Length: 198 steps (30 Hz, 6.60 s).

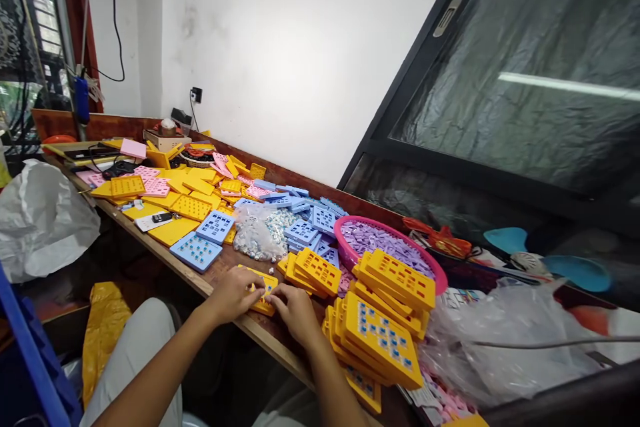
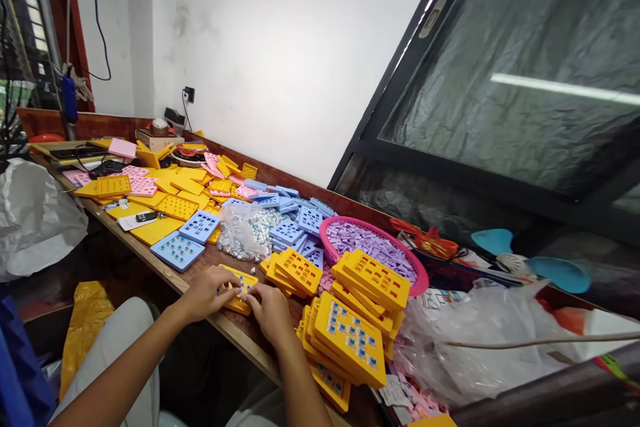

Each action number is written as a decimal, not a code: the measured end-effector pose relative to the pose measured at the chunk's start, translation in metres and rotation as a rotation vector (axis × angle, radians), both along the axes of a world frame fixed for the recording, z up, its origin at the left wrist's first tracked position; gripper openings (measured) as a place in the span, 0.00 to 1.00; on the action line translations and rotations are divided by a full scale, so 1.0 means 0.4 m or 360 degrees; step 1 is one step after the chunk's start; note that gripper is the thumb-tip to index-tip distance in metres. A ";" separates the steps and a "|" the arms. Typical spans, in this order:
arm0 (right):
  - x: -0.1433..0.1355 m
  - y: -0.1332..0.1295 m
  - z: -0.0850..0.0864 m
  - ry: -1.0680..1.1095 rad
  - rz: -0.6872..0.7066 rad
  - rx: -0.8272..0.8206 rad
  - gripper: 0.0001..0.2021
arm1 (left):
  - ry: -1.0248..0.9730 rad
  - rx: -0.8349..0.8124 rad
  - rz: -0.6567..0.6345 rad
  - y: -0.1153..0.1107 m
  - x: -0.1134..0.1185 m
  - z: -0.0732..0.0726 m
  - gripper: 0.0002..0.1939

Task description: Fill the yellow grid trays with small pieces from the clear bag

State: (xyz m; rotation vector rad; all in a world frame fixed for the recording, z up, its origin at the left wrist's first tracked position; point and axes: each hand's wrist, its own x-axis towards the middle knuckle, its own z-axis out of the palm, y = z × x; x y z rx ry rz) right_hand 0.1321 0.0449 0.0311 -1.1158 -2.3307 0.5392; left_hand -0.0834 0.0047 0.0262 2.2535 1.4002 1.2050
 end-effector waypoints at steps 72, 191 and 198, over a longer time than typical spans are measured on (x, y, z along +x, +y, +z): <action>-0.054 -0.150 0.002 -0.1111 0.0084 0.0856 0.14 | 0.0710 0.0151 0.0303 -0.105 0.061 -0.082 0.17; -0.143 0.131 0.027 -0.0293 -0.0032 0.0091 0.07 | 0.0175 -0.0026 0.0408 0.093 -0.119 -0.065 0.08; -0.147 0.151 -0.001 -0.0099 0.0088 0.0008 0.13 | 0.0094 -0.0079 0.0434 0.095 -0.139 -0.070 0.10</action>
